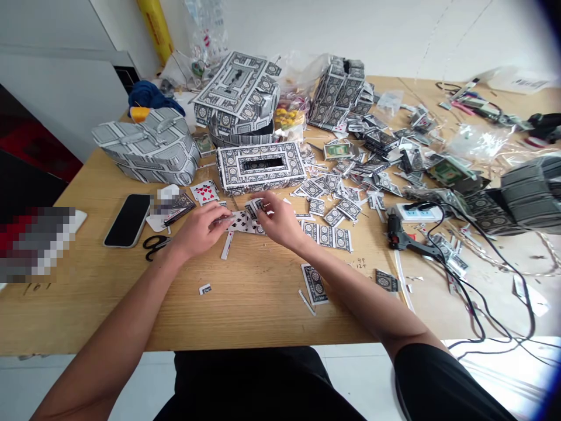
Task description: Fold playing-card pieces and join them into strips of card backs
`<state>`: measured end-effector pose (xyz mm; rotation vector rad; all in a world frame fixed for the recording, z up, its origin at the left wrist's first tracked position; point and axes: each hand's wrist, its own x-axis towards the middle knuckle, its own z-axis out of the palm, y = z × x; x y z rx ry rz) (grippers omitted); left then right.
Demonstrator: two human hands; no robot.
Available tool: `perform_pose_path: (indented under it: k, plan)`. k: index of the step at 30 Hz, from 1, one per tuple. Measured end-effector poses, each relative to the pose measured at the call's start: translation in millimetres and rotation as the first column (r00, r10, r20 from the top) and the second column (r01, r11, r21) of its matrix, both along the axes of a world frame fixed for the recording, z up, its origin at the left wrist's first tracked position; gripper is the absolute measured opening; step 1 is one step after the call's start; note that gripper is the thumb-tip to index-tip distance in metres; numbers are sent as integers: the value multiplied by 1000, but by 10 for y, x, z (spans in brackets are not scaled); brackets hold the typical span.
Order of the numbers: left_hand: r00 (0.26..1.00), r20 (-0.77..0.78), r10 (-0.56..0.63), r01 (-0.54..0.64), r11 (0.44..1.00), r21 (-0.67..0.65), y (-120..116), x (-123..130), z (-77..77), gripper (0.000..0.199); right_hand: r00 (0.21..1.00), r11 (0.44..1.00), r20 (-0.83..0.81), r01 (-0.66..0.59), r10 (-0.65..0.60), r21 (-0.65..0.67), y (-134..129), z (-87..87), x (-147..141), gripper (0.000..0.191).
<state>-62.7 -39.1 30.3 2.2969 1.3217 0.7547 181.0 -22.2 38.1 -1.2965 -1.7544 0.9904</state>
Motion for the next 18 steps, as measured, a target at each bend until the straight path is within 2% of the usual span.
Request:
perform_pose_path:
  k: [3, 6, 8, 12, 15, 18]
  plan:
    - [990, 73, 122, -120, 992, -24, 17, -11, -14, 33, 997, 997, 65, -39, 34, 71, -45, 32, 1, 45]
    - [972, 152, 176, -143, 968, -208, -2, 11, 3, 37, 993, 991, 68, -99, 93, 92, -49, -4, -2, 48]
    - [963, 193, 187, -127, 950, -286, -21, 30, 23, 34, 992, 988, 71, -109, 102, 108, -36, -50, 0, 50]
    - [957, 224, 183, -123, 958, -257, -55, 55, 57, 24, 992, 995, 118, -55, 45, 87, -16, -106, 6, 50]
    - [917, 302, 262, -199, 954, -224, -67, 66, 73, 23, 991, 992, 122, -73, 60, 100, -19, -91, 6, 38]
    - [855, 384, 349, -260, 929, -264, -61, 69, 84, 27, 990, 988, 92, -114, 104, 108, -29, -60, 4, 29]
